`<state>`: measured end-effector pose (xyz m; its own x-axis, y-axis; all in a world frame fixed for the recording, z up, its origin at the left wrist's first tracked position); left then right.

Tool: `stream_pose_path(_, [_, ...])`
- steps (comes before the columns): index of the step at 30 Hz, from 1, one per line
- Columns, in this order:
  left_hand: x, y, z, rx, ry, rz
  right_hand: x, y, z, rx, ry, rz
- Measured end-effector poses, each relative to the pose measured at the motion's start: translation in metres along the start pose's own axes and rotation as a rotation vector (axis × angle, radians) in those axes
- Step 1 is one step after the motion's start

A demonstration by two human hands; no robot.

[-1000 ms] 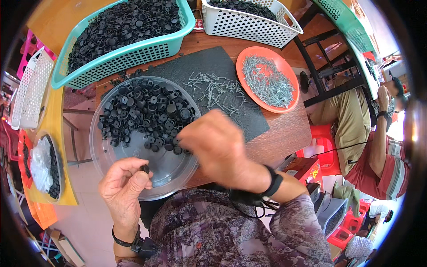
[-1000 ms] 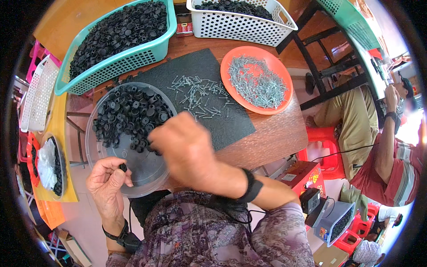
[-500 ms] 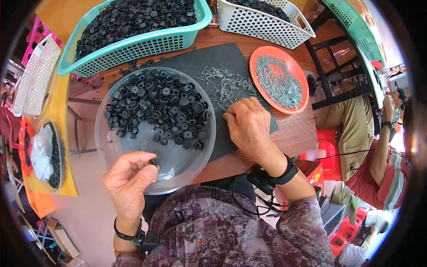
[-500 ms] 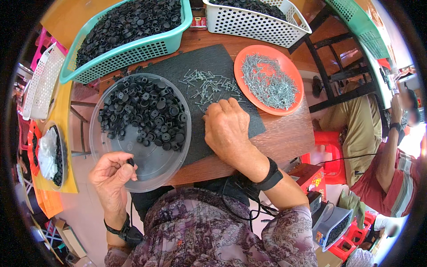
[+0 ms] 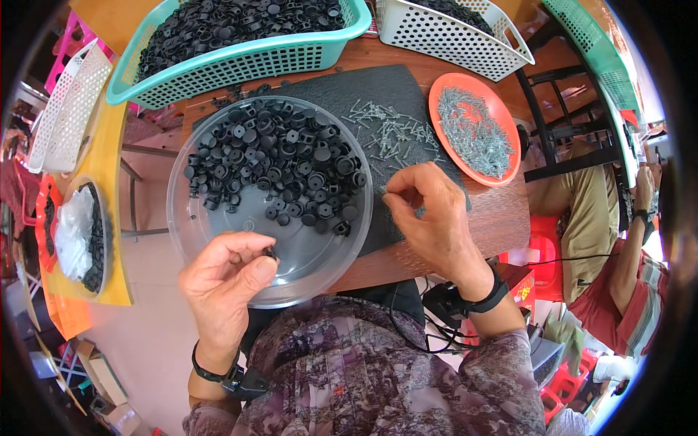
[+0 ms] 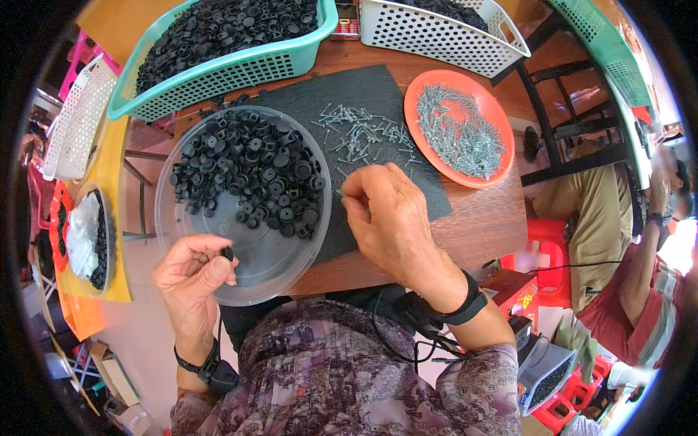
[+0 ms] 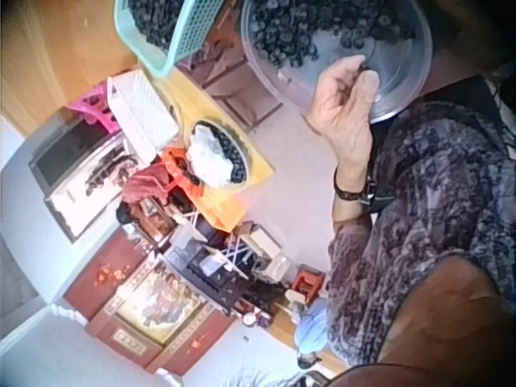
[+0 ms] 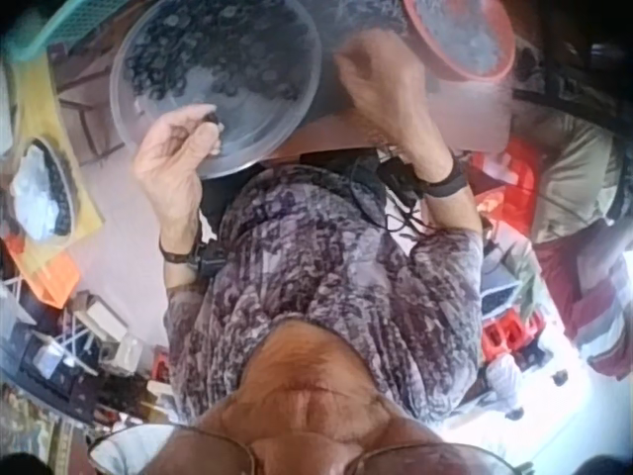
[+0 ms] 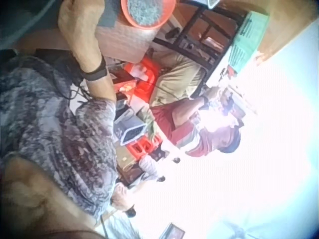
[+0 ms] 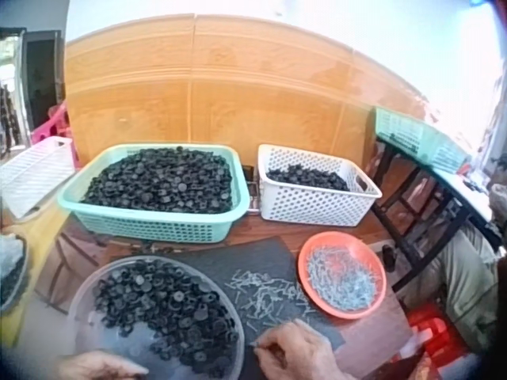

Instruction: Assembling small black plastic components by inserting metal pins into them.

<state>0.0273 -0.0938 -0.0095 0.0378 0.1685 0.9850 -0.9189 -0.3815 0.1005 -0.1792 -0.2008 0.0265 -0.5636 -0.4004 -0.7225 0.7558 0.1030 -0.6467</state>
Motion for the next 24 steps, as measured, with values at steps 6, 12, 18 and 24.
stream_pose_path(6, [-0.001, 0.004, -0.001, -0.008, -0.011, -0.033, 0.015, 0.006, 0.001, -0.063, 0.114, 0.097])
stream_pose_path(12, [0.000, 0.008, 0.000, -0.035, -0.009, -0.038, 0.024, 0.003, 0.000, -0.081, 0.266, 0.253])
stream_pose_path(18, [-0.002, 0.009, -0.002, -0.052, -0.021, -0.035, 0.037, 0.004, 0.000, -0.056, 0.298, 0.158])
stream_pose_path(24, [-0.002, 0.018, 0.002, -0.058, -0.116, -0.188, -0.002, 0.001, -0.007, -0.145, 0.215, 0.266])
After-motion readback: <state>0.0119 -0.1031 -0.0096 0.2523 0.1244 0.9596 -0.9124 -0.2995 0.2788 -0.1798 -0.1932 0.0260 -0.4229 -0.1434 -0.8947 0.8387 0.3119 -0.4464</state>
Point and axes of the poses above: each hand's wrist, its own z-axis towards the middle knuckle, its own y-axis out of the palm, x = y × z, the point moved 10 cm from there along z, towards the middle knuckle, and after that the axes turned 13 degrees about y, right-handed, at the moved point
